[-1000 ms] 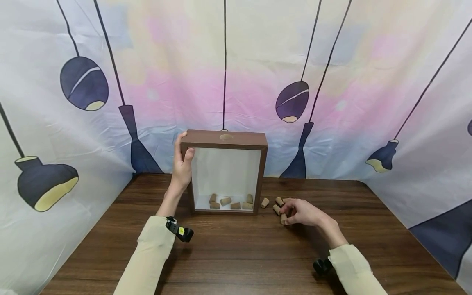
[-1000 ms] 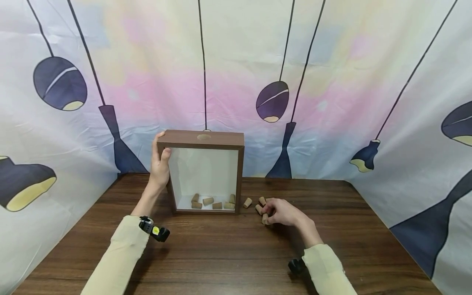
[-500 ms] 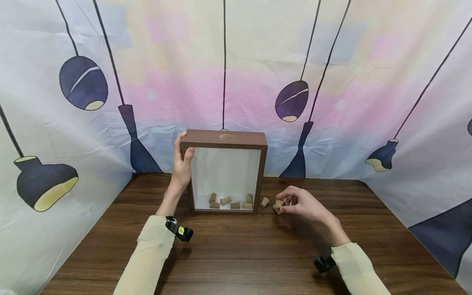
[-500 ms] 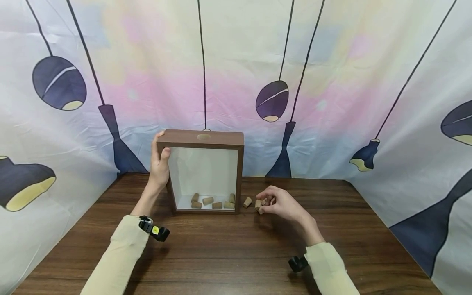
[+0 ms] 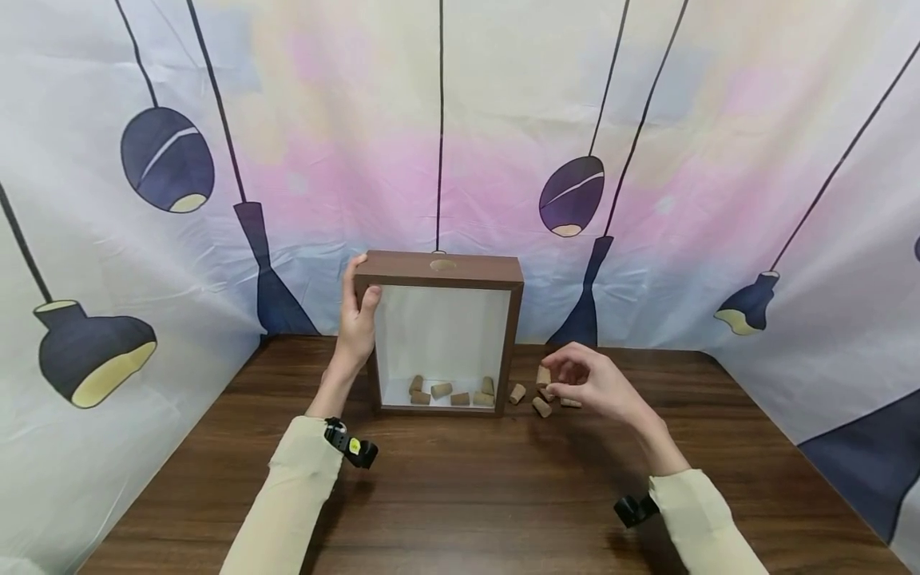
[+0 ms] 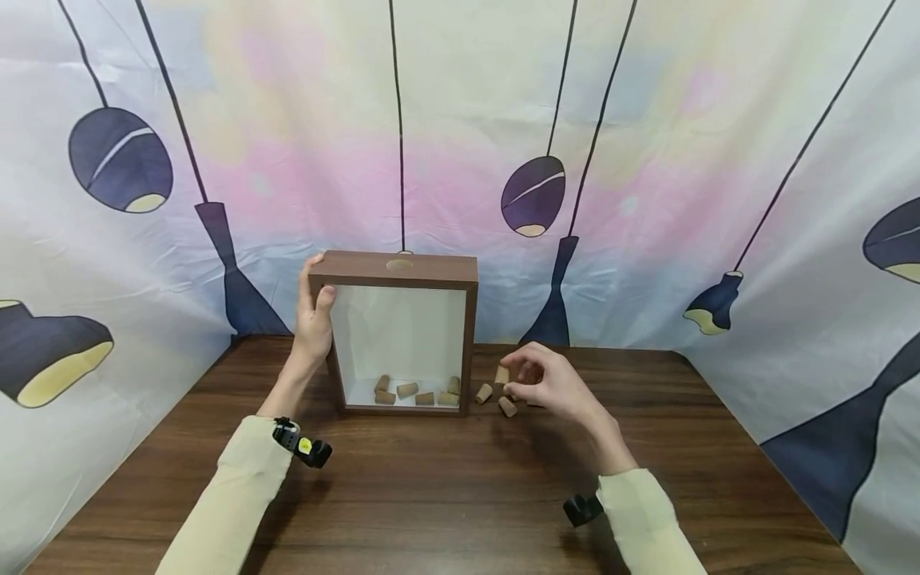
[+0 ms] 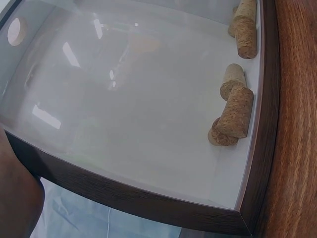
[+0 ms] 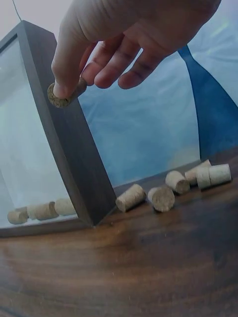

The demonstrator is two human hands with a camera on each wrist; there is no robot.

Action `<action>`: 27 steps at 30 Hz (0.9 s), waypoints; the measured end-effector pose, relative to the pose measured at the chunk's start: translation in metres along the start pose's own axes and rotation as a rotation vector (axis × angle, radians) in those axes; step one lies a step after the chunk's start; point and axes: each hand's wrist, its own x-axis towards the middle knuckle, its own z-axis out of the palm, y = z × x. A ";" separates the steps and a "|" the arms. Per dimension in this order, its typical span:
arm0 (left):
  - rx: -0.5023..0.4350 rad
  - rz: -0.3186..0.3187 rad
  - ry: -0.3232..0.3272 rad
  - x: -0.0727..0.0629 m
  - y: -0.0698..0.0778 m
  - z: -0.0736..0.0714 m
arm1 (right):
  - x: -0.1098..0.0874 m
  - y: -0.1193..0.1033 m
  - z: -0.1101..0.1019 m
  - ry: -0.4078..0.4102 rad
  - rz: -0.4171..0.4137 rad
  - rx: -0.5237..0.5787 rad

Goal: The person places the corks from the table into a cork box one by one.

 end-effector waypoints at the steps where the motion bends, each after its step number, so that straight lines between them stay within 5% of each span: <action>1: -0.006 0.003 0.002 0.001 -0.005 -0.001 | 0.002 -0.002 -0.002 0.008 -0.008 -0.005; 4: -0.013 -0.001 0.009 0.002 -0.015 -0.003 | 0.007 -0.008 -0.010 0.032 -0.021 -0.010; 14: -0.006 -0.024 -0.002 -0.004 0.017 0.002 | 0.026 -0.030 -0.036 0.141 -0.120 -0.069; 27: 0.038 -0.031 -0.003 -0.003 0.019 0.003 | 0.062 -0.072 -0.065 0.247 -0.280 -0.076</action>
